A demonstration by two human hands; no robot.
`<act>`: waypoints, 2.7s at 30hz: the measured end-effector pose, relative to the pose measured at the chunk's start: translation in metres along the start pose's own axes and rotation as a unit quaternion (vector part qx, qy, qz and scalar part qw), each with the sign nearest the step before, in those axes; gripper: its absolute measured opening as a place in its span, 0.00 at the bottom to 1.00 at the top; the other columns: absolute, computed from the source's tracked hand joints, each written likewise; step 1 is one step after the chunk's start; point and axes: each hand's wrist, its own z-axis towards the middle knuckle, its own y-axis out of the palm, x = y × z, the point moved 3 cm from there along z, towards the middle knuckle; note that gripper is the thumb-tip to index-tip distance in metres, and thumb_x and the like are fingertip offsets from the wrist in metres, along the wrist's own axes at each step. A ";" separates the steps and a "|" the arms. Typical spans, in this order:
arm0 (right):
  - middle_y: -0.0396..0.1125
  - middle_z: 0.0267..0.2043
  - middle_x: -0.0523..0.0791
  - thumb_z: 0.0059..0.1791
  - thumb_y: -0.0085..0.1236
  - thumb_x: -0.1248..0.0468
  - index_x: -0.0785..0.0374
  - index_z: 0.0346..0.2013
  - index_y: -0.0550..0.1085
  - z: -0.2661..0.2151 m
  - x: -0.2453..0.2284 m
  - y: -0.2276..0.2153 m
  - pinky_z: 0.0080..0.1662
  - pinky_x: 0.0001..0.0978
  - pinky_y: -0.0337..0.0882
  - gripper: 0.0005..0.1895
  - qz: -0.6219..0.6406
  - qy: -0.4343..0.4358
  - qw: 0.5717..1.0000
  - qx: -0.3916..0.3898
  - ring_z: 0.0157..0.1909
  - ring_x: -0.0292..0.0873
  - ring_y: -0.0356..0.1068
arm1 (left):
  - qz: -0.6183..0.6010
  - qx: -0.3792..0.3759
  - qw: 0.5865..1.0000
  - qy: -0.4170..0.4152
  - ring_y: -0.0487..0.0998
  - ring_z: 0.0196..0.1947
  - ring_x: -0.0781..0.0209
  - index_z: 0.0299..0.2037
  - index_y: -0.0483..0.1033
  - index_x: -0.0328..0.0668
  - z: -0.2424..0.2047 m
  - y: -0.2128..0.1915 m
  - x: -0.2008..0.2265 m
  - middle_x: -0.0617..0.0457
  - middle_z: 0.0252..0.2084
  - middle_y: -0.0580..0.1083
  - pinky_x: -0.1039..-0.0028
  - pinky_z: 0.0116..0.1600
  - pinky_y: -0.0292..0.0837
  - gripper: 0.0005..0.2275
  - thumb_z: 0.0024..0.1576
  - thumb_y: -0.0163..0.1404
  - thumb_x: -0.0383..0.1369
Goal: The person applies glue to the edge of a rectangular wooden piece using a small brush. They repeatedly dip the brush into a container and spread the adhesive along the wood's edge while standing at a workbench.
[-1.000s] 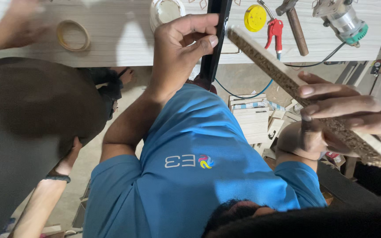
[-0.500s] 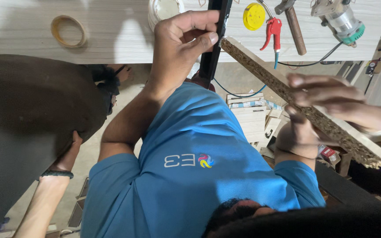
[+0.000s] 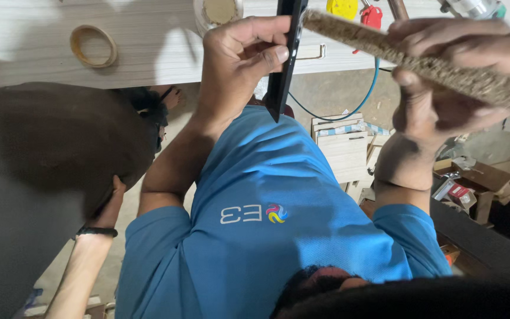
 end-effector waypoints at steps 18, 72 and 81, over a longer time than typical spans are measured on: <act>0.68 0.46 0.54 0.55 0.60 0.75 0.63 0.52 0.62 0.005 0.010 0.037 0.56 0.45 0.82 0.17 0.035 0.029 0.993 0.106 0.51 0.48 0.75 | -0.064 0.030 0.997 -0.042 0.85 0.42 0.57 0.56 0.74 0.20 0.005 -0.006 -0.002 0.42 0.43 0.79 0.68 0.49 0.89 0.13 0.62 0.51 0.15; 0.74 0.49 0.42 0.52 0.57 0.77 0.56 0.52 0.66 -0.132 0.102 0.065 0.56 0.33 0.80 0.18 0.667 0.295 0.642 0.234 0.58 0.39 0.75 | -0.365 0.029 0.913 -0.178 0.82 0.51 0.53 0.57 0.73 0.26 0.023 0.007 -0.021 0.43 0.50 0.79 0.57 0.58 0.84 0.14 0.61 0.55 0.20; 0.76 0.48 0.51 0.48 0.57 0.79 0.63 0.51 0.66 -0.117 0.097 0.017 0.57 0.36 0.81 0.19 0.593 0.236 0.740 0.214 0.53 0.47 0.79 | -0.301 0.017 0.940 -0.157 0.82 0.50 0.57 0.58 0.75 0.29 0.020 0.000 0.000 0.44 0.51 0.79 0.63 0.55 0.83 0.13 0.63 0.55 0.21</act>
